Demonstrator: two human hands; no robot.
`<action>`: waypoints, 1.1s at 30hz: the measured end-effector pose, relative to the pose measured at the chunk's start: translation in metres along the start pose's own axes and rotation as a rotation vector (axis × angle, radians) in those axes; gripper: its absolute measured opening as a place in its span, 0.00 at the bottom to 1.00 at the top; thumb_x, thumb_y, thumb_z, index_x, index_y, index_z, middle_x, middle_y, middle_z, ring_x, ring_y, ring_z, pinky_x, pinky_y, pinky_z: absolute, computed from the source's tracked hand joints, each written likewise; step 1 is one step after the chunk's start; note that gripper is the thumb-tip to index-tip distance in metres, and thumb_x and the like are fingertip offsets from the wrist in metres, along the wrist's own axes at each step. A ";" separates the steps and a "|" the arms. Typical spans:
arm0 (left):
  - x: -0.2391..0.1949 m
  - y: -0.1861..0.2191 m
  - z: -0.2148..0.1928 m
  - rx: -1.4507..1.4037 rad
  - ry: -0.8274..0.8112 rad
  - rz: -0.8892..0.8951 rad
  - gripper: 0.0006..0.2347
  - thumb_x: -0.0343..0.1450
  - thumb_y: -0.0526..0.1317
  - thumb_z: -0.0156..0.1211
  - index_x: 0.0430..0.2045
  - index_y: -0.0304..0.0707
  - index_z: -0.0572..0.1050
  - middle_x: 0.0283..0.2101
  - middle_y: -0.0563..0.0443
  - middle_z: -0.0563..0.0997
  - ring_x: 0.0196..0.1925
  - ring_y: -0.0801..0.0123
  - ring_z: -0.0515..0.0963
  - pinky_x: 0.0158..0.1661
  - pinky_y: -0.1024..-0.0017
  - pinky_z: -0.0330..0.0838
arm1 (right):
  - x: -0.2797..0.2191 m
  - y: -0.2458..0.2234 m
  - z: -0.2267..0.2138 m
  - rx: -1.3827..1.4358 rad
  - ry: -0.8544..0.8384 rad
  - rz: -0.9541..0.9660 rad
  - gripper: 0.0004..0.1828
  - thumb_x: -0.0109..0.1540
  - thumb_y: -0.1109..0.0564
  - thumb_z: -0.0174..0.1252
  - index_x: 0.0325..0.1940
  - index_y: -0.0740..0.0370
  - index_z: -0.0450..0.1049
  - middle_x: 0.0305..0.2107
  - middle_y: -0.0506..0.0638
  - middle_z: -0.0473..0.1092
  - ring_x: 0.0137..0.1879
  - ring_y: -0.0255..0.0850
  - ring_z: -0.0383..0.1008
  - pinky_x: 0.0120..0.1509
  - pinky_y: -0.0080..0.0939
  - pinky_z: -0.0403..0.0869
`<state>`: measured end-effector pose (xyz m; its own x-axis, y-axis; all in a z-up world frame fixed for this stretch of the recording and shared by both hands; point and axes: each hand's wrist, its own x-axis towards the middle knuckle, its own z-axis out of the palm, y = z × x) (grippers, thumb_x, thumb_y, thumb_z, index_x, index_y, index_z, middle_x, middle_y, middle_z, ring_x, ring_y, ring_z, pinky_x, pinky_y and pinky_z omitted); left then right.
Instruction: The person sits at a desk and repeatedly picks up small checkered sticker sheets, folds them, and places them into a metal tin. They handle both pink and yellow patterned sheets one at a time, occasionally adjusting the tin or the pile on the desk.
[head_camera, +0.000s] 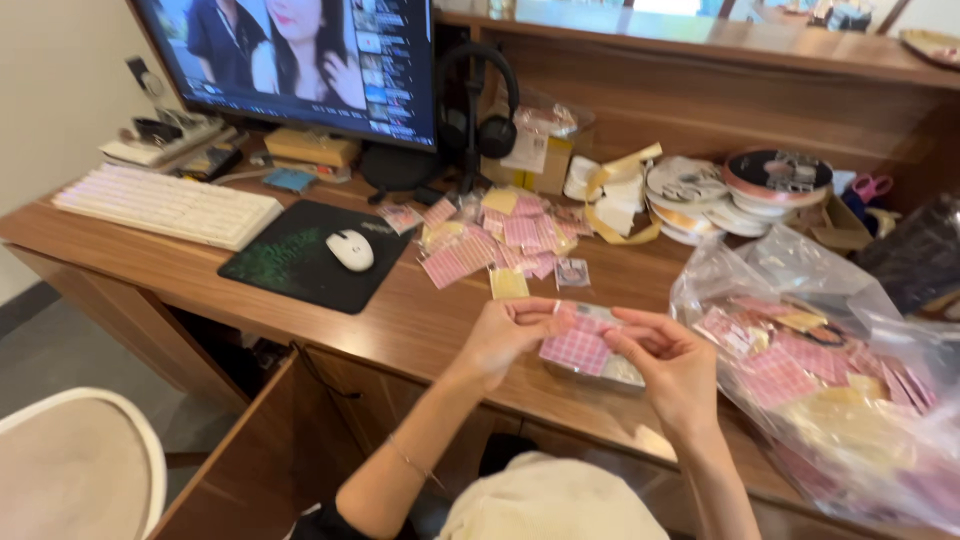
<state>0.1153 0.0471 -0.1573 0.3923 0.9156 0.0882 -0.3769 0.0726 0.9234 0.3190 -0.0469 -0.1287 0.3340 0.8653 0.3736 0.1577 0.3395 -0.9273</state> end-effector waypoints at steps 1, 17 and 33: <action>-0.004 0.005 0.002 -0.009 -0.001 -0.013 0.20 0.71 0.37 0.84 0.57 0.29 0.87 0.48 0.43 0.94 0.46 0.69 0.94 0.47 0.75 0.90 | -0.006 -0.009 -0.006 -0.010 0.003 0.012 0.27 0.58 0.66 0.83 0.63 0.61 0.89 0.34 0.51 0.88 0.40 0.32 0.86 0.57 0.37 0.85; 0.139 -0.069 -0.234 1.384 0.676 0.199 0.26 0.78 0.46 0.72 0.66 0.27 0.72 0.65 0.29 0.78 0.68 0.35 0.75 0.64 0.41 0.74 | 0.029 0.042 -0.209 -1.540 0.209 0.178 0.24 0.85 0.38 0.60 0.67 0.58 0.90 0.63 0.64 0.87 0.72 0.62 0.84 0.77 0.64 0.75; 0.139 -0.110 -0.282 0.303 0.841 0.201 0.45 0.67 0.21 0.79 0.81 0.35 0.56 0.54 0.38 0.84 0.53 0.57 0.91 0.53 0.62 0.86 | 0.029 0.002 0.026 -0.588 0.205 -0.623 0.07 0.79 0.61 0.63 0.58 0.60 0.86 0.53 0.52 0.85 0.65 0.45 0.80 0.81 0.52 0.68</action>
<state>-0.0259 0.2778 -0.3518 -0.4416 0.8947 0.0667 -0.0892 -0.1177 0.9890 0.3046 -0.0121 -0.1203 0.1789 0.4834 0.8569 0.8012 0.4339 -0.4120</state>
